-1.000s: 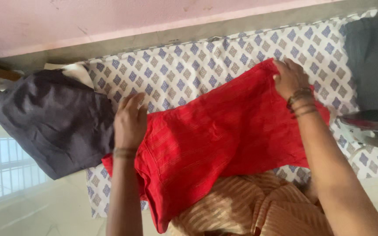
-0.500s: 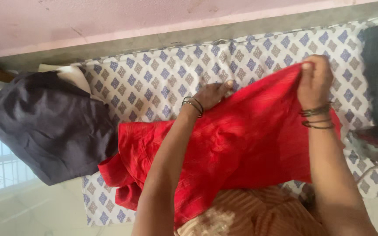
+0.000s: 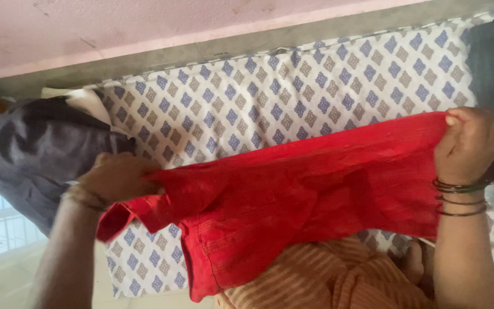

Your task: The person irons a red shirt laid out on a patterned mat on the floor. They use an electric iron to smooth the sleeves and body of the shirt, periodically adjusting the fabric with their hands.

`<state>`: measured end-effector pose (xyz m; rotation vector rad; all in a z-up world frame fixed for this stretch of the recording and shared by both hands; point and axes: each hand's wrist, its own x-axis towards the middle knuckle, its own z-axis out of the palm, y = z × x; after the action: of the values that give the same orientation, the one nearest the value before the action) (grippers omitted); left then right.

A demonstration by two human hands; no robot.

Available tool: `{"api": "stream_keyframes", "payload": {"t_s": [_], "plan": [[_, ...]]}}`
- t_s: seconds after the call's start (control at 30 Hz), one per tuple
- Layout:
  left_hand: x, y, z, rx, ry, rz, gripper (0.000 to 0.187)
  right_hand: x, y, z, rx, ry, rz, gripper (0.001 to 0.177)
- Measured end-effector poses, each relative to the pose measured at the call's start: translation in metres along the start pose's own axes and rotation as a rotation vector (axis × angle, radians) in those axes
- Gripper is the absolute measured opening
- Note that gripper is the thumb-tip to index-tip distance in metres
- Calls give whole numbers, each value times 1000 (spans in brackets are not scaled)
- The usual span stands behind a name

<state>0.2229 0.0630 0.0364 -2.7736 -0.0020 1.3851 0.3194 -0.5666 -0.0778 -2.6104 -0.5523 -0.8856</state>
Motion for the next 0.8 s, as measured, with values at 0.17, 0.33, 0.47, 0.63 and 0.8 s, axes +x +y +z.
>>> {"api": "stream_keyframes", "payload": {"t_s": [0.17,0.33,0.47,0.63,0.8], "plan": [[3,-65,-11,-792,51,-192,44,15,8,13,40,-157,120,4],[115,-60,-43,-177,865,-321,28,78,24,83,-41,-304,196,12],[200,-58,-65,19,1383,-520,4,122,65,154,-315,-316,34,7],[314,-67,-45,-711,1314,-421,12,128,118,217,-384,-305,34,6],[349,-4,-5,-1273,1499,46,61,109,120,247,-343,-374,188,9]]}}
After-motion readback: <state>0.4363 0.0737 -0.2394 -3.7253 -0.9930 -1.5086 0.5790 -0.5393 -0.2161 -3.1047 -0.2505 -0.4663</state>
